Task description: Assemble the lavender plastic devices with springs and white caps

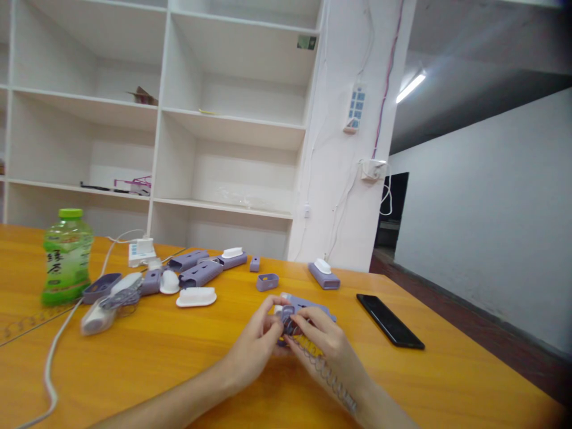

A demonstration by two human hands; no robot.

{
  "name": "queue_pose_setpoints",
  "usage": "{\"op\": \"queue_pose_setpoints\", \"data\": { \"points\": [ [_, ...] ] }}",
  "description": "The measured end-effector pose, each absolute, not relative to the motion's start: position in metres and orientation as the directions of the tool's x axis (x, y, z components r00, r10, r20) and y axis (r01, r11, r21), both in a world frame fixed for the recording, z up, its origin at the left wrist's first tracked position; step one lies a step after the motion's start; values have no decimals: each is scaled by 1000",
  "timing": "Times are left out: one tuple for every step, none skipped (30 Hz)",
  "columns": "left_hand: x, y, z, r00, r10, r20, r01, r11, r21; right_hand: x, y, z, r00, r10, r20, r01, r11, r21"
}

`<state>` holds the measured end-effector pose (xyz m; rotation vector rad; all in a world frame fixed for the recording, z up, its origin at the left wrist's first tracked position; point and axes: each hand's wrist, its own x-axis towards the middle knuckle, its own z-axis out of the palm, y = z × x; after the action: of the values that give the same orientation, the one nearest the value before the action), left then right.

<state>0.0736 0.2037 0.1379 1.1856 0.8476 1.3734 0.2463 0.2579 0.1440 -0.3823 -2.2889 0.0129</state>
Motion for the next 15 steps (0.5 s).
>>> {"op": "queue_pose_setpoints", "data": {
  "points": [
    [74, 204, 137, 82, 978, 191, -262, -163, 951, 247, 258, 144, -641, 271, 718, 270, 956, -119],
    [74, 204, 136, 87, 978, 191, -261, -163, 951, 248, 258, 145, -647, 265, 715, 269, 957, -110],
    [74, 205, 135, 93, 977, 191, -263, -161, 951, 248, 257, 145, -653, 260, 711, 268, 958, -104],
    [74, 205, 134, 96, 977, 191, -266, -160, 951, 249, 257, 145, -661, 257, 705, 267, 959, -100],
    [74, 206, 133, 96, 977, 191, -269, -160, 950, 249, 257, 146, -669, 253, 699, 263, 960, -95],
    [74, 206, 132, 93, 977, 193, -272, -162, 949, 249, 257, 146, -675, 249, 694, 260, 961, -92],
    [74, 206, 132, 89, 977, 196, -275, -165, 947, 250, 257, 147, -680, 245, 691, 257, 962, -89],
    [74, 206, 133, 86, 976, 198, -280, -168, 945, 250, 257, 147, -682, 243, 690, 256, 963, -87],
    [74, 206, 133, 84, 977, 197, -292, -165, 942, 250, 257, 147, -682, 240, 691, 253, 964, -86],
    [74, 205, 133, 86, 978, 191, -308, -156, 938, 250, 257, 146, -682, 239, 691, 249, 965, -87],
    [74, 205, 134, 92, 979, 181, -327, -142, 934, 250, 258, 146, -681, 242, 691, 248, 964, -93],
    [73, 205, 134, 100, 980, 171, -343, -127, 931, 251, 259, 145, -680, 250, 689, 250, 963, -102],
    [73, 205, 134, 108, 981, 162, -356, -114, 928, 251, 259, 144, -678, 259, 687, 253, 961, -113],
    [73, 205, 133, 115, 981, 158, -365, -106, 925, 251, 260, 144, -677, 270, 685, 257, 959, -123],
    [73, 206, 133, 121, 980, 157, -372, -101, 923, 252, 261, 143, -676, 278, 682, 260, 957, -133]
  ]
}}
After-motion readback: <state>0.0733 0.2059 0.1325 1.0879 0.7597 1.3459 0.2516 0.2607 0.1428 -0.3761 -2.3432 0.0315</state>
